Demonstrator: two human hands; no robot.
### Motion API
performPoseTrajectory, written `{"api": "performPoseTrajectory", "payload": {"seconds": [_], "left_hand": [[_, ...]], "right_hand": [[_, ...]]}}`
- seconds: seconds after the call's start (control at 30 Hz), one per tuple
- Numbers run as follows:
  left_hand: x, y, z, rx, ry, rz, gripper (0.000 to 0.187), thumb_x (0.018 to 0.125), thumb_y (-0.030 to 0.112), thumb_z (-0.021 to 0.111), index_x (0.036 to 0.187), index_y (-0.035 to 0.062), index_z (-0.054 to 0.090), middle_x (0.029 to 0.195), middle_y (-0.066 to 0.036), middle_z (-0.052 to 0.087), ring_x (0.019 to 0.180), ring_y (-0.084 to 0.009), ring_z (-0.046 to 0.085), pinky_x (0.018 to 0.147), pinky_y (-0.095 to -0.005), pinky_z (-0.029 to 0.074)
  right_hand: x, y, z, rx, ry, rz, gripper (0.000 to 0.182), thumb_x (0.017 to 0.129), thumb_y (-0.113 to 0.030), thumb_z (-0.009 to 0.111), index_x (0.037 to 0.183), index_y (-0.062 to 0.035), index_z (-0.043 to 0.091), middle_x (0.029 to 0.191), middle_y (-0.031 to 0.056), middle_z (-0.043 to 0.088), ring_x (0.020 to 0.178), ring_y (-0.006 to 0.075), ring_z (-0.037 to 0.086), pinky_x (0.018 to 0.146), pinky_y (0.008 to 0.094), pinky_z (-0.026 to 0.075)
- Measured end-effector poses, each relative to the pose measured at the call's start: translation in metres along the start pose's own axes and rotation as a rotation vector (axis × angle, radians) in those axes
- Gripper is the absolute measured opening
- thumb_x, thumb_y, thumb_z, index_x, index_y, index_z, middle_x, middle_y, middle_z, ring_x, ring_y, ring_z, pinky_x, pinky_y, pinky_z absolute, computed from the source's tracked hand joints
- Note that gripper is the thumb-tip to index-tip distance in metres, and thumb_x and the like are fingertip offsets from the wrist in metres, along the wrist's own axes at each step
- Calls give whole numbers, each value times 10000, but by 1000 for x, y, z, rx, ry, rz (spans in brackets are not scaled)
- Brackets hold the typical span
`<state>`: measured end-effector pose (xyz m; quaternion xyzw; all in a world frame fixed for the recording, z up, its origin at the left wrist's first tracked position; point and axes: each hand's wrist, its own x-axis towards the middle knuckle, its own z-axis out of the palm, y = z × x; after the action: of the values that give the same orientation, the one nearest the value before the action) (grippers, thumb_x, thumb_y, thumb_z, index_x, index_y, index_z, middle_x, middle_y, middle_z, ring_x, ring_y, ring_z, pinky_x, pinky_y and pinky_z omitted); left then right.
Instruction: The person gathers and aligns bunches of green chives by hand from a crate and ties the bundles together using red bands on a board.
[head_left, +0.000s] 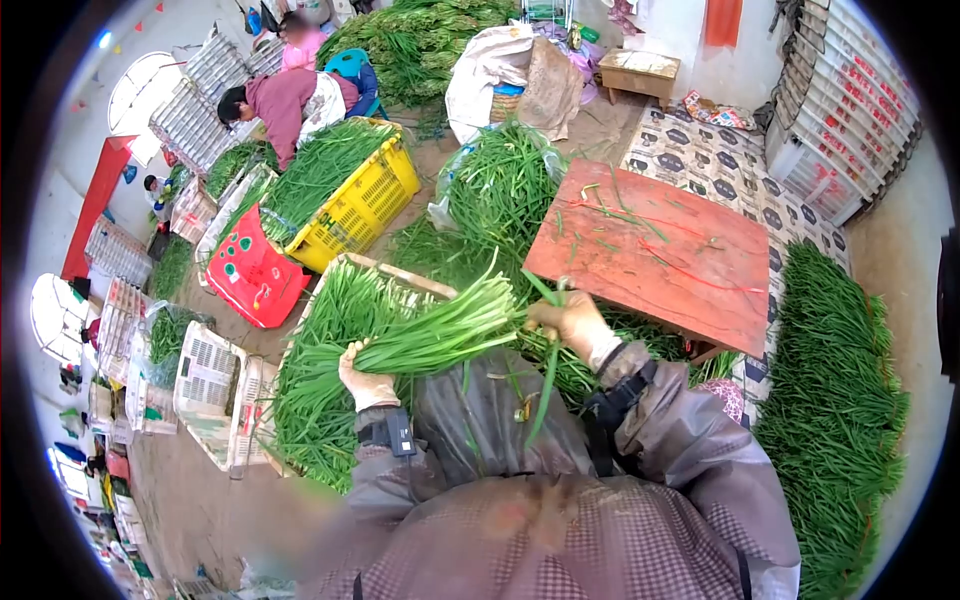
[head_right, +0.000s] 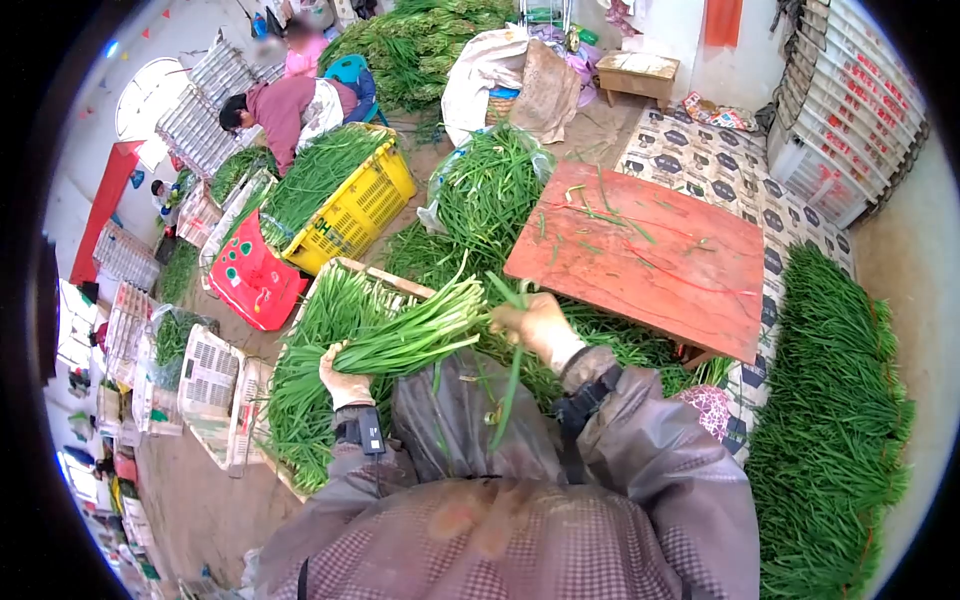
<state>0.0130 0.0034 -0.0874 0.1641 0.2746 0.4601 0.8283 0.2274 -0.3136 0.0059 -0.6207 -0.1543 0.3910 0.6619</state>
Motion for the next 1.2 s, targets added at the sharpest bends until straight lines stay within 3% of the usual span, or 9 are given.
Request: {"api": "performPoseTrajectory", "payload": {"seconds": [0.2, 0.33, 0.4, 0.43, 0.67, 0.93, 1.0, 1.13, 1.2], "left_hand": [[-1, -1, -2, 10, -70, -9, 52, 738, 156, 599, 734, 106, 612, 795, -29, 653, 823, -209, 627, 883, -419, 505], [-4, -9, 13, -24, -239, 13, 51, 756, 125, 575, 726, 101, 610, 747, -30, 633, 797, -202, 621, 909, -431, 499], [-23, -17, 41, -59, -353, 65, 84, 765, 128, 562, 718, 85, 618, 715, -40, 628, 745, -218, 611, 917, -402, 480], [-24, -17, 47, -97, -391, 61, 66, 758, 115, 568, 736, 78, 618, 715, -40, 629, 737, -218, 608, 909, -393, 479], [-32, 31, 57, -358, -587, -23, 179, 767, 57, 641, 934, 77, 582, 724, 22, 546, 722, -126, 524, 854, -314, 468], [-33, 33, 58, -385, -856, -145, 163, 801, 39, 567, 946, 80, 505, 693, 35, 469, 682, -112, 466, 824, -307, 441], [-31, 40, 57, -400, -953, -182, 163, 794, 41, 549, 953, 69, 524, 687, 21, 469, 684, -124, 469, 829, -320, 440], [-39, 54, 60, -450, -976, -194, 141, 790, 41, 549, 919, 73, 504, 663, 15, 457, 668, -120, 459, 807, -312, 434], [-38, 55, 57, -445, -990, -196, 139, 795, 45, 550, 919, 78, 496, 664, 13, 457, 665, -118, 458, 806, -312, 434]], "right_hand": [[13, 32, -86, -1541, 64, 122, 478, 756, -438, 708, 1055, -65, 699, 935, 160, 710, 928, 302, 684, 795, 432, 537], [-2, 55, -26, -817, -80, -411, 686, 733, -406, 747, 1316, -110, 539, 1264, 195, 602, 1111, 305, 619, 913, 400, 512], [1, 42, 20, -396, -296, 14, 592, 793, -343, 723, 1298, -82, 558, 1307, 194, 570, 1175, 284, 573, 1019, 387, 444], [7, 53, 17, -947, -304, -596, 554, 823, -321, 698, 1296, -70, 559, 1291, 191, 581, 1165, 277, 572, 1025, 380, 439], [-1, 34, -61, -15, -81, 148, 191, 929, -196, 506, 941, -50, 628, 760, 41, 567, 515, 119, 483, 456, 284, 429], [-29, 20, 14, -333, -558, 258, 242, 930, -255, 579, 962, -28, 658, 739, 50, 622, 714, 146, 572, 617, 291, 486], [-26, 24, -5, -656, -589, -144, 267, 922, -257, 538, 856, -37, 674, 802, 81, 678, 774, 204, 617, 741, 351, 495], [-16, 18, -57, -998, -433, 352, 285, 885, -300, 562, 1013, -73, 677, 881, 110, 697, 878, 257, 664, 769, 384, 513], [-21, 36, -61, -1403, -308, -177, 434, 850, -339, 593, 1206, -95, 629, 1017, 164, 692, 979, 323, 658, 823, 421, 515]]}}
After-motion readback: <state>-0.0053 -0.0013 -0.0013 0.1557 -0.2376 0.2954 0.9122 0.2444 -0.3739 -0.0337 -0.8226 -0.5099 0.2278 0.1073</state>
